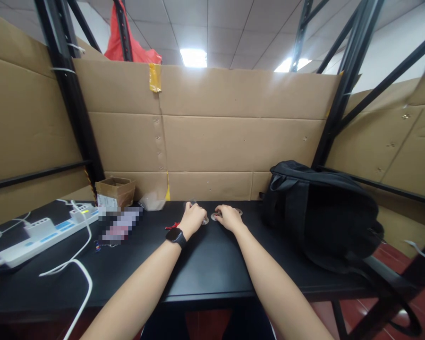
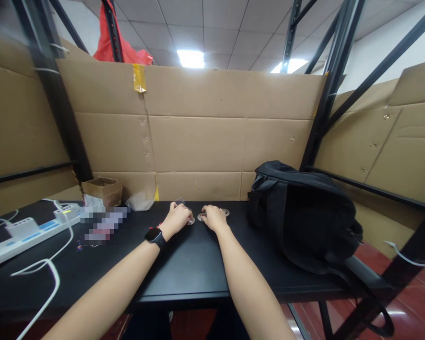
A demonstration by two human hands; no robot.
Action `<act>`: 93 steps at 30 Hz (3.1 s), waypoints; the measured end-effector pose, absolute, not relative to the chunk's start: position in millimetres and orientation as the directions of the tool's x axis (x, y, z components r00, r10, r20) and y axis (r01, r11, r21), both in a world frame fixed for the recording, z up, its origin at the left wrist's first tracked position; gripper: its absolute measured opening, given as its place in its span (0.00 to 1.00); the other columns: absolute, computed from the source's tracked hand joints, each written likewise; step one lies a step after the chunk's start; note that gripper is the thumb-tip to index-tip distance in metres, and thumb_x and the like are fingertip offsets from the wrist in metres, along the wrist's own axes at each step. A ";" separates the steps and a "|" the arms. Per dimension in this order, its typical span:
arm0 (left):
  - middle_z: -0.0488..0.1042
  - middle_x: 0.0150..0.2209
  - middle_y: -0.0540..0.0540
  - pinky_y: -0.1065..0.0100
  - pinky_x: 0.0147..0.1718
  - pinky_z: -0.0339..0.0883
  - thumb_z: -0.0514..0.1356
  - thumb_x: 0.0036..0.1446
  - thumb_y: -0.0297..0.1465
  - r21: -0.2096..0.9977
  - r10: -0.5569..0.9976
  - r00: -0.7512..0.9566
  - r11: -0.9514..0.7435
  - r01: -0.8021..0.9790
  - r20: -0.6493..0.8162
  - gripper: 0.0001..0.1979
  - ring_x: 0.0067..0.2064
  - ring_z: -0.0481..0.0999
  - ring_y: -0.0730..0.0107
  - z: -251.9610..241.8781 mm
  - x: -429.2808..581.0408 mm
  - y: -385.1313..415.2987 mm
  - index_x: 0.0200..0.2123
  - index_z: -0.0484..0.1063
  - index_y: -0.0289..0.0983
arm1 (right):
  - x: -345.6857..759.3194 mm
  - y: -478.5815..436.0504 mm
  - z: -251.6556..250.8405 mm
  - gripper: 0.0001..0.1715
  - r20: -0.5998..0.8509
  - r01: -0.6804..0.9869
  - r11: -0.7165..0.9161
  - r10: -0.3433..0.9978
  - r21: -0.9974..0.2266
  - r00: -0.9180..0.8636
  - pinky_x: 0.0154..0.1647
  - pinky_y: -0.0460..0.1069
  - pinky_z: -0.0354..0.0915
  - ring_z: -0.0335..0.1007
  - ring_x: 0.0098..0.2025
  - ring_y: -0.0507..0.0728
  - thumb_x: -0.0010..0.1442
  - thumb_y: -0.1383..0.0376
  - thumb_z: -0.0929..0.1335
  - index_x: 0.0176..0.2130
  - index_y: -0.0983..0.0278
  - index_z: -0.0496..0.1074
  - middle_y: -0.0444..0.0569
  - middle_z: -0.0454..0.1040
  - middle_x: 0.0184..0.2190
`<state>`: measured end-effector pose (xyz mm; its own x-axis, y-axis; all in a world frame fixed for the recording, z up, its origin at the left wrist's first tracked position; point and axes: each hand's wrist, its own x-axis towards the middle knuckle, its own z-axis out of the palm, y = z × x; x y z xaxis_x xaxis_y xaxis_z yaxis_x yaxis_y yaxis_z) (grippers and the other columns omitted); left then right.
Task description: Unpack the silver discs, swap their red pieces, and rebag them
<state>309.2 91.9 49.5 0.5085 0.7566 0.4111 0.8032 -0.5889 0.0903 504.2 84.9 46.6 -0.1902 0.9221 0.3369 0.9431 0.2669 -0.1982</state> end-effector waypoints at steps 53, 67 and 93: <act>0.81 0.39 0.49 0.68 0.44 0.67 0.54 0.64 0.37 0.612 0.822 0.311 -0.565 0.553 0.478 0.11 0.42 0.79 0.66 70.2 298.5 63.7 0.39 0.76 0.42 | 477.9 55.7 57.5 0.29 0.274 -0.238 0.222 0.937 -0.946 -0.217 0.50 0.58 0.74 0.75 0.42 0.55 0.45 0.60 0.80 0.48 0.60 0.76 0.47 0.71 0.43; 0.70 0.59 0.37 0.48 0.56 0.59 0.54 0.62 0.40 0.100 0.905 0.415 -0.423 0.900 0.095 0.21 0.62 0.66 0.50 49.6 272.2 79.7 0.56 0.69 0.40 | 500.6 73.5 54.2 0.33 0.407 0.091 0.409 0.912 -0.908 -0.046 0.43 0.51 0.72 0.76 0.38 0.54 0.43 0.61 0.79 0.49 0.63 0.73 0.49 0.74 0.41; 0.76 0.45 0.44 0.63 0.48 0.65 0.61 0.56 0.32 0.228 0.796 0.505 -0.588 0.776 0.333 0.11 0.49 0.75 0.60 43.2 289.5 83.2 0.43 0.71 0.40 | 510.3 71.1 56.0 0.21 0.476 0.450 0.504 0.860 -0.738 -0.182 0.41 0.48 0.70 0.77 0.36 0.55 0.42 0.60 0.78 0.38 0.64 0.77 0.48 0.81 0.34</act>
